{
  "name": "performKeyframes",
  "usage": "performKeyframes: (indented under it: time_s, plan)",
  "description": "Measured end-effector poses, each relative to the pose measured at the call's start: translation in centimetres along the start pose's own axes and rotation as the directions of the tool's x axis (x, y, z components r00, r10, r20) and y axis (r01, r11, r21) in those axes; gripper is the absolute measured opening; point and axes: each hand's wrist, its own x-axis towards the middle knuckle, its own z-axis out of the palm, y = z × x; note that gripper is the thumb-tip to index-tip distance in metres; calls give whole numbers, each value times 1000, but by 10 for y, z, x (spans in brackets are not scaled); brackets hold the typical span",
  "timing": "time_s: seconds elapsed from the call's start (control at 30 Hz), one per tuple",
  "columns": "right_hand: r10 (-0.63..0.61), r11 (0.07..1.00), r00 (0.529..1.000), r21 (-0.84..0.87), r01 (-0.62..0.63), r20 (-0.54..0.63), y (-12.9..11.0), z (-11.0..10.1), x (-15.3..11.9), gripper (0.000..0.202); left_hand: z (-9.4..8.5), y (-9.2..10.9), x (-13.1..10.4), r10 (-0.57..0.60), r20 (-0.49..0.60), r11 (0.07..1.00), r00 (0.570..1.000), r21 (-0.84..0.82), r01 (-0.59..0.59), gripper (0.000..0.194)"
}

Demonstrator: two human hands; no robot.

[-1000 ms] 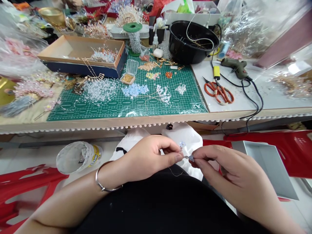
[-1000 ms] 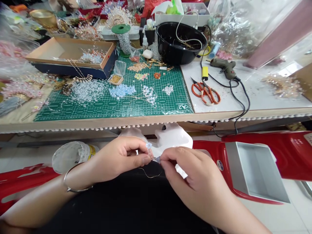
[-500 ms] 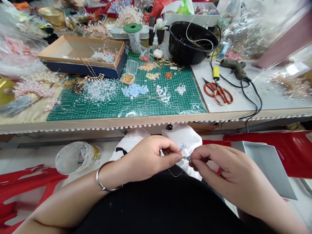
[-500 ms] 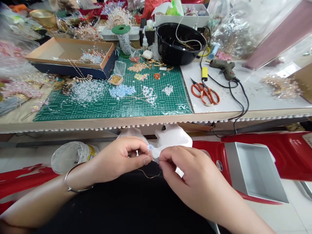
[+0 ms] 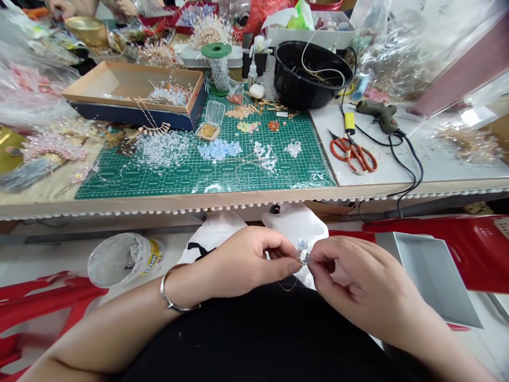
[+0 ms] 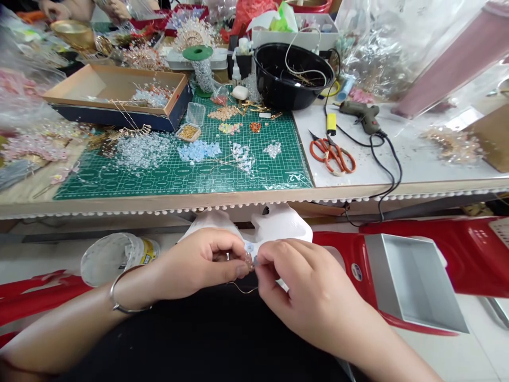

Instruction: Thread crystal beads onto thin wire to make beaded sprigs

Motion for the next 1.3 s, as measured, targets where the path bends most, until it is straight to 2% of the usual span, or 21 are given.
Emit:
performKeyframes:
  time_s: [0.17,0.33,0.43,0.53,0.67,0.77,1.03,1.13,1.2,1.3]
  plan:
    - [-36,999,996,8,36,-82,-2,1,0,16,-1,-1,1,10,2,999,1000,-37,-10,18]
    - [-42,999,985,-29,38,-167,-5,3,-1,16,0,-3,3,8,34,986,999,-168,-2,19]
    - [-98,995,974,-20,96,-207,-6,4,-2,19,1,-2,3,21,29,982,999,-188,-15,20]
    - [-99,994,976,36,108,-191,-7,3,-4,25,1,-1,3,58,-23,984,998,-166,-60,20]
    - [27,994,990,112,-12,-135,-10,-1,-5,22,0,1,1,101,-96,994,990,-26,-104,17]
    - [67,989,989,143,-48,-134,-11,-4,-5,20,-1,2,0,141,-104,990,985,42,-137,17]
    - [-41,971,988,227,75,-150,-8,-3,-3,26,-1,4,-1,173,-103,978,980,137,-158,17]
    - [-67,969,985,224,103,-162,-8,-2,-1,29,0,6,1,133,-88,990,987,55,-128,16]
    - [-11,972,983,227,53,-183,-9,-2,0,26,1,7,2,60,-94,996,994,-58,-65,18]
    - [167,966,970,227,-125,-177,-11,-2,3,17,2,5,4,-6,-161,984,987,-176,-22,19]
